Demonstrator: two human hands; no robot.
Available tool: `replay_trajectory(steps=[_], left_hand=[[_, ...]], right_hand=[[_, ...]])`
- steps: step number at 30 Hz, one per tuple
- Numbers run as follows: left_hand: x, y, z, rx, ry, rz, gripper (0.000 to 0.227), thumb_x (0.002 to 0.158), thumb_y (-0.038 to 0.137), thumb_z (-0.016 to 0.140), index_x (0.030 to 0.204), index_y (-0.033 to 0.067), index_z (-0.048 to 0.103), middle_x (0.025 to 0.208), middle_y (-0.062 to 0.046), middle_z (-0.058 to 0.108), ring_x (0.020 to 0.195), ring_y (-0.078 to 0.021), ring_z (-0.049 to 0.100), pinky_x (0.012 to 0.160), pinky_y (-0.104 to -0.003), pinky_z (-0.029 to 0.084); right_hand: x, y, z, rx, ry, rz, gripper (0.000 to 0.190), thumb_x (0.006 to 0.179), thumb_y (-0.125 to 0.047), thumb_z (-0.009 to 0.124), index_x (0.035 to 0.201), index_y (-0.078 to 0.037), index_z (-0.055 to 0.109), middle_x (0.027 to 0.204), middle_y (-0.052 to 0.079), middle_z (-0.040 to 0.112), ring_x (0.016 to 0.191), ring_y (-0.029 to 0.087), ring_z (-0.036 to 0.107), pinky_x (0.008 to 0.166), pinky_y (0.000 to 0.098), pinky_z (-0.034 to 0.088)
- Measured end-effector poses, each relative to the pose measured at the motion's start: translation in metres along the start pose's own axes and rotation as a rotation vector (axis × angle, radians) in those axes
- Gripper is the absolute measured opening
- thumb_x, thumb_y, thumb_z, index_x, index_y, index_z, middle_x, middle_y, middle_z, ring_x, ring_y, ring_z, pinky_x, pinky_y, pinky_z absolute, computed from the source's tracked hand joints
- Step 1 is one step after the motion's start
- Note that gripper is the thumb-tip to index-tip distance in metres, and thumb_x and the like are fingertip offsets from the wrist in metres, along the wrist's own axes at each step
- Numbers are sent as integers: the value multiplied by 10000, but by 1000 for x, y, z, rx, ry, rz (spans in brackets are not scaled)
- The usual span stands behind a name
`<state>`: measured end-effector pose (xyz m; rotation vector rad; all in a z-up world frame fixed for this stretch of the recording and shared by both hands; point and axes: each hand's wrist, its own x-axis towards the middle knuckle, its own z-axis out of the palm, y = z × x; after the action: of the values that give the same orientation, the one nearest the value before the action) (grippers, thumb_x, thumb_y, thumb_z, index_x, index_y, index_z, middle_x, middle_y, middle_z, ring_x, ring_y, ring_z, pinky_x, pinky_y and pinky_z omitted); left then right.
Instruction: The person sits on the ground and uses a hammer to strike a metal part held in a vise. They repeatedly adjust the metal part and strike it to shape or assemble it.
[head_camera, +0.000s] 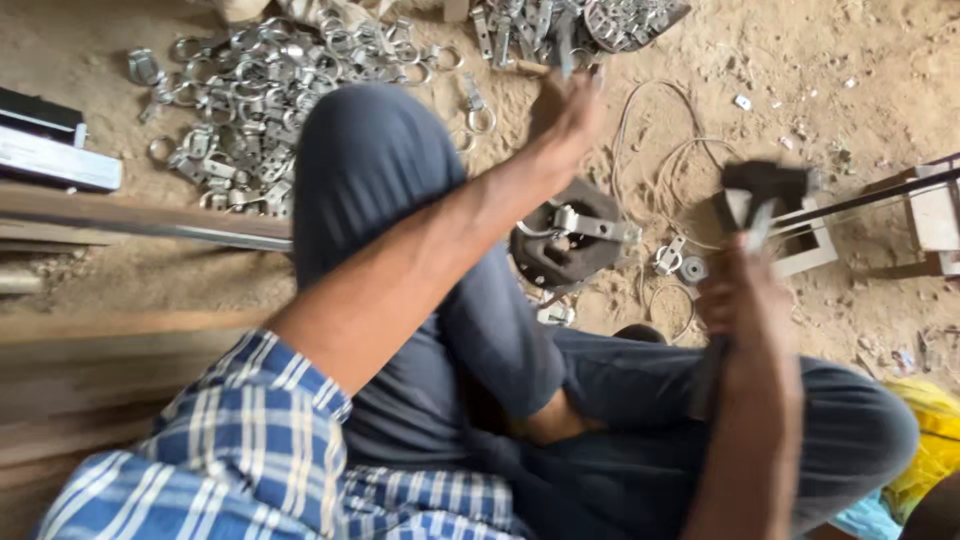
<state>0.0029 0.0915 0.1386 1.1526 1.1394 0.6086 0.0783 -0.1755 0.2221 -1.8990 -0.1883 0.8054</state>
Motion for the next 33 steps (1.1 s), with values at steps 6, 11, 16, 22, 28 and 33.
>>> replay_trajectory(steps=[6,11,16,22,28,33], left_hand=[[64,-106,-9,692,3,145,444,1072,409,422,1257,28,554,1037,-244,714,879,-415,708,747,-509,569],[66,-136,-12,783,-54,288,354,1061,313,416,1236,21,515,837,-162,686,609,-283,627,456,-432,498],[46,-133,-18,811,-200,418,335,1047,208,445,1247,-57,483,642,-38,569,418,-127,478,300,-317,382],[43,-142,-12,875,-253,278,488,1042,274,568,1345,-93,461,694,-17,601,474,-133,498,351,-304,398],[42,-138,-11,894,-299,271,1031,827,439,813,1484,-133,261,967,-183,603,697,-187,587,457,-298,493],[35,-140,-21,1046,-391,206,1105,804,488,864,1537,-82,266,1070,-180,606,821,-221,615,605,-356,549]], right_hand=[[31,66,14,139,-158,187,397,1057,-484,461,948,-110,535,599,-11,417,399,85,353,341,254,271],[26,68,39,17,-124,118,394,1077,-410,436,1038,-36,556,623,7,452,414,103,407,359,264,341],[19,54,59,-60,-60,-12,262,1010,-202,547,1184,-19,617,667,11,538,448,99,486,363,264,388],[23,61,60,-143,-34,27,375,963,-308,661,1206,-26,608,656,3,558,443,81,512,355,252,438],[27,64,58,-390,41,-10,368,968,-360,680,998,-9,571,557,34,500,371,115,469,318,274,419],[27,68,61,-163,-86,-87,364,1000,-398,629,945,-52,531,594,-3,497,410,76,473,326,255,403]])
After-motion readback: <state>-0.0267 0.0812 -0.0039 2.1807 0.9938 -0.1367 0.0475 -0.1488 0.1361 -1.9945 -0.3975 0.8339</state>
